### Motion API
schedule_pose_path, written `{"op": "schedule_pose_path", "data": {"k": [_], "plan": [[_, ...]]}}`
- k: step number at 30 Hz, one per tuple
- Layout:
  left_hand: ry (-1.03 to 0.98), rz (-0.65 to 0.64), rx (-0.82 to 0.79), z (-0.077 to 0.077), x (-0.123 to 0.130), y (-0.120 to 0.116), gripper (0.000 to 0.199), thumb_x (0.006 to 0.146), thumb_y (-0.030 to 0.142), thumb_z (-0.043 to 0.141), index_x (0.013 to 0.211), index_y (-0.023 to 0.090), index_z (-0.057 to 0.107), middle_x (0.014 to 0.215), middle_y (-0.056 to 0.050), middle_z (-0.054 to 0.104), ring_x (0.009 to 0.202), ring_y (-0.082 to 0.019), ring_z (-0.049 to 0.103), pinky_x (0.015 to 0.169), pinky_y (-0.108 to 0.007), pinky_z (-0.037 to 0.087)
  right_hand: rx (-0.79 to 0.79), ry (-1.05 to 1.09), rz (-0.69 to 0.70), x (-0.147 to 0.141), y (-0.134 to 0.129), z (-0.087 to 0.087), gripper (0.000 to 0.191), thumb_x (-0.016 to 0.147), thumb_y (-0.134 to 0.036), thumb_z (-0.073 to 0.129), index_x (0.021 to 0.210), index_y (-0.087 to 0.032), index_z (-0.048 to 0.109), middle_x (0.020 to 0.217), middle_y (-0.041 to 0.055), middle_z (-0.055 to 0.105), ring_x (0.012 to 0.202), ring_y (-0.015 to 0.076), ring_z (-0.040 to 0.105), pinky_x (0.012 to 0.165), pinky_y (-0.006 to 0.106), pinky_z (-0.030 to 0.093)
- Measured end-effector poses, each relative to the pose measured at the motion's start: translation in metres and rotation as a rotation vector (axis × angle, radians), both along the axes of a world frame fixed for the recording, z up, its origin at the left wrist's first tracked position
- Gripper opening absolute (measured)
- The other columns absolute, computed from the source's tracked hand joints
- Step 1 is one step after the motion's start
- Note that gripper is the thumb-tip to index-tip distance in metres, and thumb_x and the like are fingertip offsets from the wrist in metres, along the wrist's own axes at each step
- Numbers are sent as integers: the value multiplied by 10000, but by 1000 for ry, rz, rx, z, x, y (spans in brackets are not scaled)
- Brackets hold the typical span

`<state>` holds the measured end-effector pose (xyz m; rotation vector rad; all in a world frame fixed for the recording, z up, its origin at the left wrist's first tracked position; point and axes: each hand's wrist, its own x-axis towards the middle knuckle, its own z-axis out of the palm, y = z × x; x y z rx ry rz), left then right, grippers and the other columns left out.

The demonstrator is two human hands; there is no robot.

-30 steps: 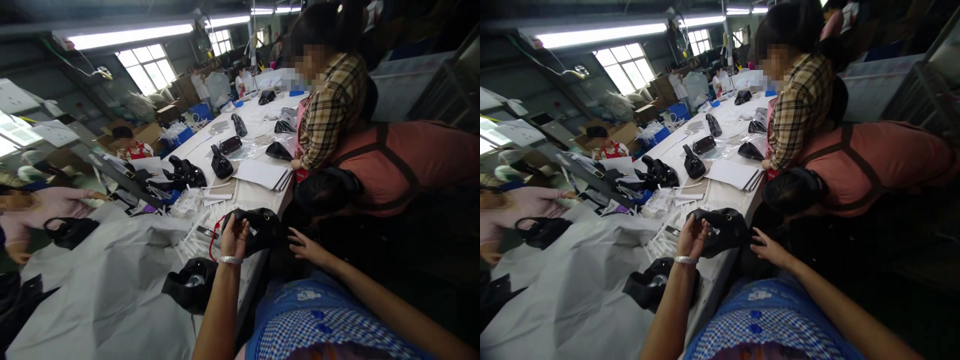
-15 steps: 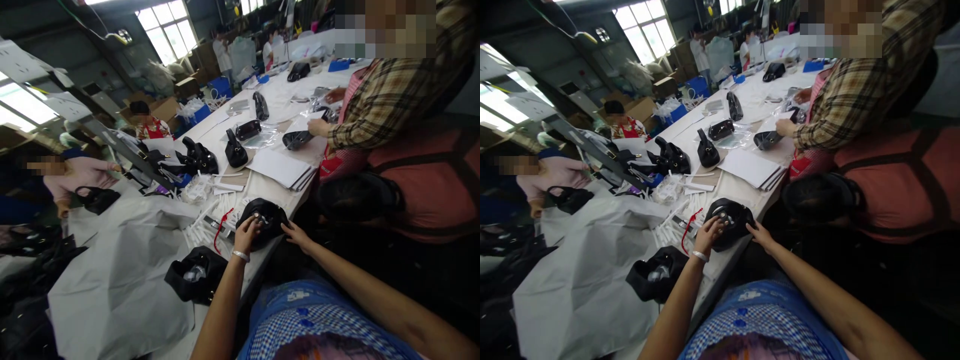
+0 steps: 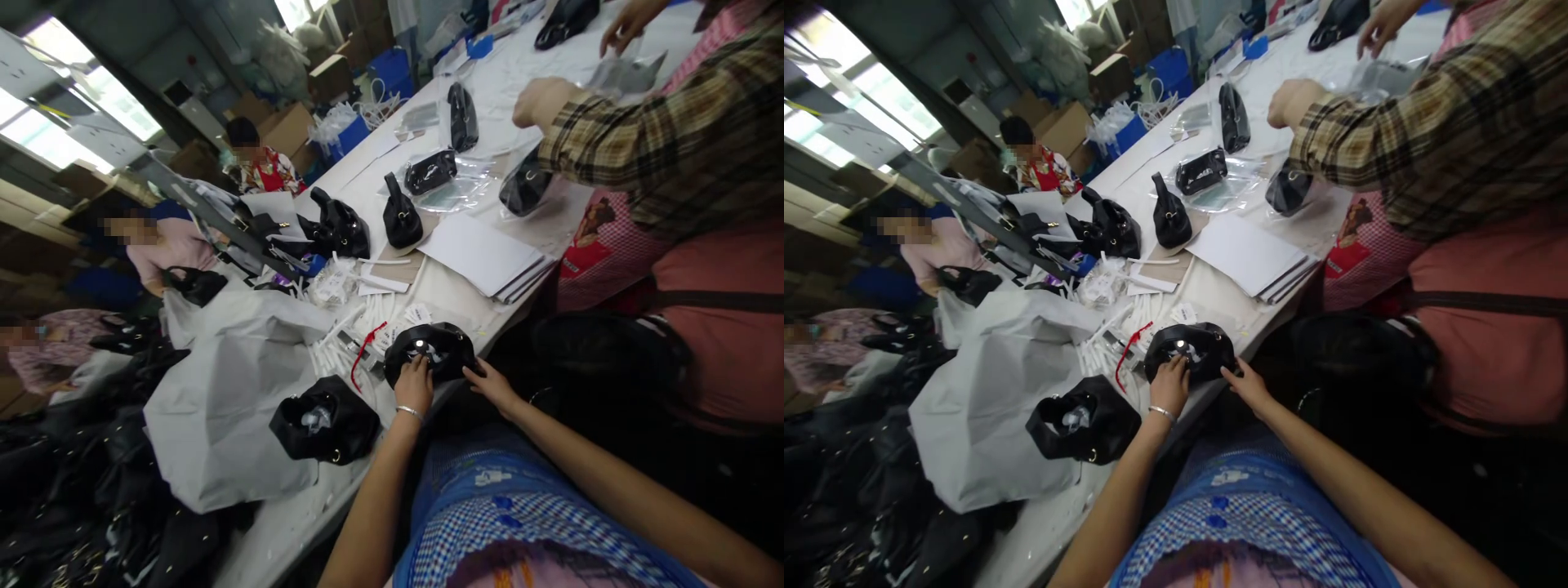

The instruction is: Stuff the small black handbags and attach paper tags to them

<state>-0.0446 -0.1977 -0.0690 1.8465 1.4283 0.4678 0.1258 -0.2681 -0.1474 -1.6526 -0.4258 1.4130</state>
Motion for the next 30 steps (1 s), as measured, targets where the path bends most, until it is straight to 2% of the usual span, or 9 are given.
{"op": "schedule_pose_path", "data": {"k": [6, 11, 13, 16, 20, 23, 25, 27, 30], "plan": [[34, -66, 49, 15, -10, -17, 254, 844, 212, 521, 1036, 258, 681, 1164, -110, 623, 1087, -263, 540, 993, -417, 394, 88, -181, -19, 7, -8, 4, 579, 728, -470, 642, 1230, -204, 526, 1226, 120, 577, 928, 242, 643, 727, 356, 567], [-44, 150, 198, 35, -37, -12, 206, 870, 253, 501, 995, 261, 666, 1041, -86, 650, 1018, -202, 587, 935, -344, 454, 311, -133, 76, 0, 1, 48, 406, 789, -500, 584, 1009, -163, 635, 901, 94, 691, 769, 194, 658, 701, 315, 552], [-59, 235, 280, 36, -47, 1, 235, 868, 244, 502, 1060, 237, 637, 1081, -83, 641, 1008, -190, 595, 899, -334, 479, 367, -40, 167, -10, 16, 68, 402, 798, -490, 582, 1004, -152, 647, 927, 97, 699, 798, 193, 660, 708, 308, 552], [-40, 234, 289, 30, -56, 30, 246, 871, 208, 486, 1060, 197, 641, 1064, -71, 669, 972, -170, 619, 858, -312, 501, 362, 44, 231, -27, 42, 82, 376, 812, -441, 579, 1033, -147, 657, 1014, 100, 694, 894, 203, 660, 735, 304, 557], [26, 82, 181, 20, -57, 77, 221, 857, 203, 511, 987, 190, 689, 1006, -45, 708, 937, -150, 640, 857, -274, 494, 285, -149, 260, -42, 61, 76, 292, 785, -333, 618, 1015, -164, 682, 913, 73, 717, 796, 196, 677, 687, 307, 565], [112, -150, 27, 14, -54, 109, 237, 842, 252, 538, 1009, 196, 697, 989, -33, 718, 907, -147, 646, 855, -262, 488, 209, -341, 368, -52, 62, 71, 443, 817, -332, 574, 1221, -150, 579, 718, 40, 705, 607, 173, 657, 578, 284, 545], [160, -306, -61, 10, -50, 126, 248, 823, 253, 554, 1018, 205, 700, 963, -21, 723, 885, -144, 645, 845, -250, 488, 142, -505, 468, -61, 64, 71, 539, 856, -334, 517, 1350, -133, 440, 712, 35, 701, 552, 163, 645, 569, 271, 528], [179, -402, -101, 6, -45, 139, 264, 781, 232, 594, 1020, 218, 705, 952, -14, 722, 862, -146, 642, 840, -247, 485, 102, -713, 541, -69, 68, 73, 543, 867, -310, 501, 1364, -114, 404, 873, 87, 712, 672, 185, 674, 659, 276, 521], [186, -560, -63, -1, -37, 152, 307, 727, 189, 624, 1021, 222, 707, 983, -23, 705, 860, -153, 629, 833, -245, 480, 51, -1033, 597, -79, 76, 76, 431, 878, -299, 486, 1250, -82, 501, 1089, 173, 653, 929, 259, 651, 780, 310, 488]]}}
